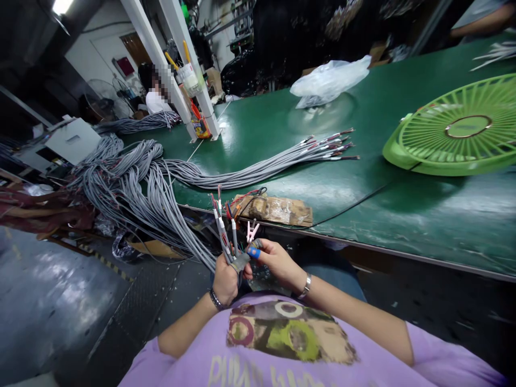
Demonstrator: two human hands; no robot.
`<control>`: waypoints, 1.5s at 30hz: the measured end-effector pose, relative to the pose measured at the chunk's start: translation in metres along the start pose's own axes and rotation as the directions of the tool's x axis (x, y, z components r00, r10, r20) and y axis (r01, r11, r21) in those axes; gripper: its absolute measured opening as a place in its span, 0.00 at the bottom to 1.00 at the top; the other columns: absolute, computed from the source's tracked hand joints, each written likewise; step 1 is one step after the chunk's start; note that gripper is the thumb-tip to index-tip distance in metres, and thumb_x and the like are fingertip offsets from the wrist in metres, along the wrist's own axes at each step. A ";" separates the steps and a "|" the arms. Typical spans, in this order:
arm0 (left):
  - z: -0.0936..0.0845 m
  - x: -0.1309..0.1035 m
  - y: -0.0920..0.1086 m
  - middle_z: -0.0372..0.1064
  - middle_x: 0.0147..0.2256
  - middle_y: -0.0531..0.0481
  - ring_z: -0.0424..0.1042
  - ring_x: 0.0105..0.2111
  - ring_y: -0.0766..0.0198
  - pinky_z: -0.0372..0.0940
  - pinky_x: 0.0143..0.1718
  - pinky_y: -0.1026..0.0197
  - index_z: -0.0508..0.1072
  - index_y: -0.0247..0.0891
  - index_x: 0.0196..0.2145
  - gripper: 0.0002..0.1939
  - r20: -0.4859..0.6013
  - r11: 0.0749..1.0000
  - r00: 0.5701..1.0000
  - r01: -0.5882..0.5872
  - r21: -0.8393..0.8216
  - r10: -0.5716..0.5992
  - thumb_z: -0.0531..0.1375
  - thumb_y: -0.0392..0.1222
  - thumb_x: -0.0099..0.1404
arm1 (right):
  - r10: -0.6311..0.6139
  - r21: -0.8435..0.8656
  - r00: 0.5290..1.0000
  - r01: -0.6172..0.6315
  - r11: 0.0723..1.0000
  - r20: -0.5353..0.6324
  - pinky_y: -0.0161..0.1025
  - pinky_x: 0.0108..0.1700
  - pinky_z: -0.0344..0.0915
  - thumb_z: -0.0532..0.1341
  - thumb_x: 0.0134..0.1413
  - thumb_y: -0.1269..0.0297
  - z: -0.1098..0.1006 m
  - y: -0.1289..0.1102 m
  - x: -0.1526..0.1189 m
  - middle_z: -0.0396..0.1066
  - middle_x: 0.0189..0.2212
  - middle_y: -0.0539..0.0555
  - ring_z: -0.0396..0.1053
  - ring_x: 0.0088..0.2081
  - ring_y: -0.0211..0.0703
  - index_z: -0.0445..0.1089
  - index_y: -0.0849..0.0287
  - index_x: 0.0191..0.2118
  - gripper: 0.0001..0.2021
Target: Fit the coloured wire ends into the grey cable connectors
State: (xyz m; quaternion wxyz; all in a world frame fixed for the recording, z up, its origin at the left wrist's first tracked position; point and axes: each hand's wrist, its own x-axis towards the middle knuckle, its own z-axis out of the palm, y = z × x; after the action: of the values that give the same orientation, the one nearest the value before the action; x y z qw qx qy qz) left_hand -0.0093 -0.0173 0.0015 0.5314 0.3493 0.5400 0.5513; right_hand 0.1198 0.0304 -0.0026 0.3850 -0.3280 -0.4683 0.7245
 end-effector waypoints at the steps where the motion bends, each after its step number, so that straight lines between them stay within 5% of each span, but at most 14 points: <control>1: 0.000 0.000 0.000 0.66 0.15 0.53 0.66 0.16 0.68 0.63 0.20 0.66 0.69 0.34 0.20 0.15 -0.009 1.000 1.000 0.001 -0.003 -0.001 0.65 0.48 0.53 | 0.001 0.011 1.000 -0.001 1.000 -0.009 0.35 0.27 0.54 0.66 0.40 0.47 0.001 0.000 -0.001 0.64 0.18 0.47 0.57 0.22 0.33 0.65 0.60 0.26 0.20; 7: 0.000 0.001 0.000 0.65 0.14 0.54 0.66 0.16 0.68 0.62 0.20 0.66 0.68 0.34 0.21 0.15 -0.038 0.999 0.999 0.000 -0.036 -0.001 0.65 0.47 0.53 | -0.008 0.009 0.997 0.008 1.000 -0.080 0.34 0.26 0.53 0.68 0.38 0.49 0.002 0.002 -0.002 0.62 0.18 0.46 0.55 0.23 0.33 0.66 0.61 0.24 0.19; 21: -0.004 -0.004 0.002 0.64 0.13 0.55 0.64 0.14 0.69 0.61 0.18 0.66 0.67 0.35 0.22 0.15 -0.079 0.999 0.997 -0.001 -0.052 -0.003 0.65 0.49 0.51 | -0.032 0.099 0.999 0.034 0.994 -0.018 0.34 0.28 0.56 0.67 0.42 0.51 0.000 0.008 -0.005 0.64 0.19 0.47 0.58 0.22 0.33 0.67 0.60 0.25 0.16; 29: -0.006 0.000 0.017 0.63 0.13 0.55 0.60 0.12 0.71 0.57 0.14 0.68 0.68 0.35 0.23 0.15 0.049 0.995 0.996 0.082 -0.055 -0.079 0.65 0.49 0.49 | 0.109 0.333 0.994 -0.097 0.938 -0.017 0.34 0.27 0.59 0.62 0.43 0.41 -0.016 0.010 0.018 0.66 0.24 0.50 0.58 0.22 0.32 0.68 0.61 0.31 0.24; 33: 0.001 0.008 0.020 0.63 0.13 0.55 0.59 0.11 0.71 0.56 0.13 0.68 0.68 0.35 0.24 0.15 0.125 0.992 0.987 0.113 -0.059 -0.105 0.65 0.49 0.48 | 0.051 0.273 0.998 -0.058 0.960 0.035 0.34 0.27 0.59 0.63 0.43 0.41 -0.012 0.003 0.031 0.65 0.21 0.49 0.59 0.21 0.33 0.67 0.60 0.29 0.24; 39: 0.003 0.016 0.019 0.62 0.12 0.55 0.58 0.11 0.71 0.56 0.13 0.68 0.67 0.35 0.23 0.16 0.129 0.984 0.979 0.166 -0.059 -0.157 0.66 0.50 0.46 | -0.078 0.101 0.992 0.088 0.991 -0.098 0.36 0.27 0.58 0.56 0.45 0.35 -0.009 0.004 0.035 0.65 0.19 0.50 0.59 0.23 0.37 0.66 0.59 0.25 0.27; 45: 0.003 0.017 0.014 0.63 0.13 0.54 0.58 0.11 0.71 0.56 0.12 0.67 0.67 0.34 0.22 0.15 0.152 0.985 0.975 0.166 -0.038 -0.159 0.65 0.49 0.47 | 0.049 0.409 0.999 -0.051 0.911 0.014 0.34 0.28 0.58 0.63 0.41 0.39 -0.008 0.007 0.043 0.66 0.21 0.49 0.60 0.23 0.34 0.67 0.61 0.26 0.25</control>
State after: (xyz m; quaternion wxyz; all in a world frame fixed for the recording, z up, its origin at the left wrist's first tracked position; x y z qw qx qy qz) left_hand -0.0128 0.0023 0.0126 0.6222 0.3305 0.5116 0.4918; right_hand 0.1040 0.0691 -0.0169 0.4257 -0.2509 -0.2985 0.8165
